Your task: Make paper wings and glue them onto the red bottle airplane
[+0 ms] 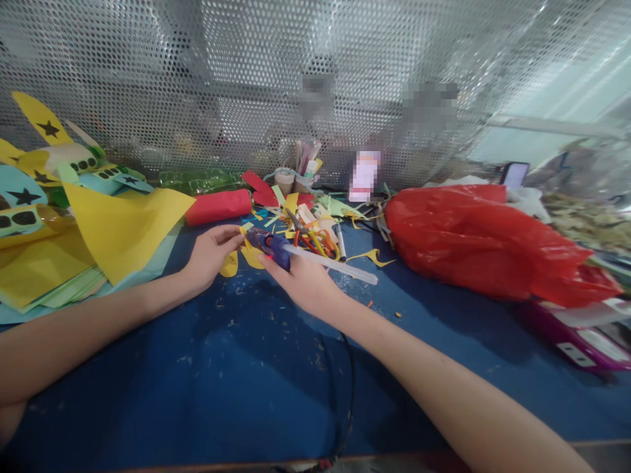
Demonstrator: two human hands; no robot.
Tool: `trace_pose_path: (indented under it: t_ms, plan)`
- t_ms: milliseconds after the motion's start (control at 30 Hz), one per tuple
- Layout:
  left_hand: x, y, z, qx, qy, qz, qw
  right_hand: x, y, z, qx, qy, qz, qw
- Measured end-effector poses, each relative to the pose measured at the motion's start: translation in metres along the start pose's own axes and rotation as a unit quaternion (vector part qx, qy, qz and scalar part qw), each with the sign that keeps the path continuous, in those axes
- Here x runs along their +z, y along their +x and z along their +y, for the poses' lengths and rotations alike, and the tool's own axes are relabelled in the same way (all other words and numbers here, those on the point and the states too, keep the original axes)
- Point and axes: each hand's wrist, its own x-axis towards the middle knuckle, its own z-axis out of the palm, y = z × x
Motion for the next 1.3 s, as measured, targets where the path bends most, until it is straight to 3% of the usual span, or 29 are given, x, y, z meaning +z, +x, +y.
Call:
trace_pose_path:
  t_ms: [500, 1067, 1200, 1300]
  plan:
    - [-0.001, 0.002, -0.001, 0.007, -0.035, 0.046, 0.998, 0.002, 0.001, 0.003, 0.011, 0.009, -0.017, 1.0]
    - [-0.001, 0.003, 0.0, -0.001, -0.049, 0.054, 0.997, -0.001, 0.002, 0.004, 0.016, -0.002, -0.016, 1.0]
    - [-0.001, 0.004, 0.0, -0.005, -0.039, 0.059, 0.997, -0.013, 0.007, 0.006, 0.073, 0.053, -0.01, 0.996]
    - [-0.001, 0.004, -0.001, -0.005, -0.033, 0.057, 0.998, -0.028, 0.015, 0.012, 0.105, 0.135, 0.026, 0.985]
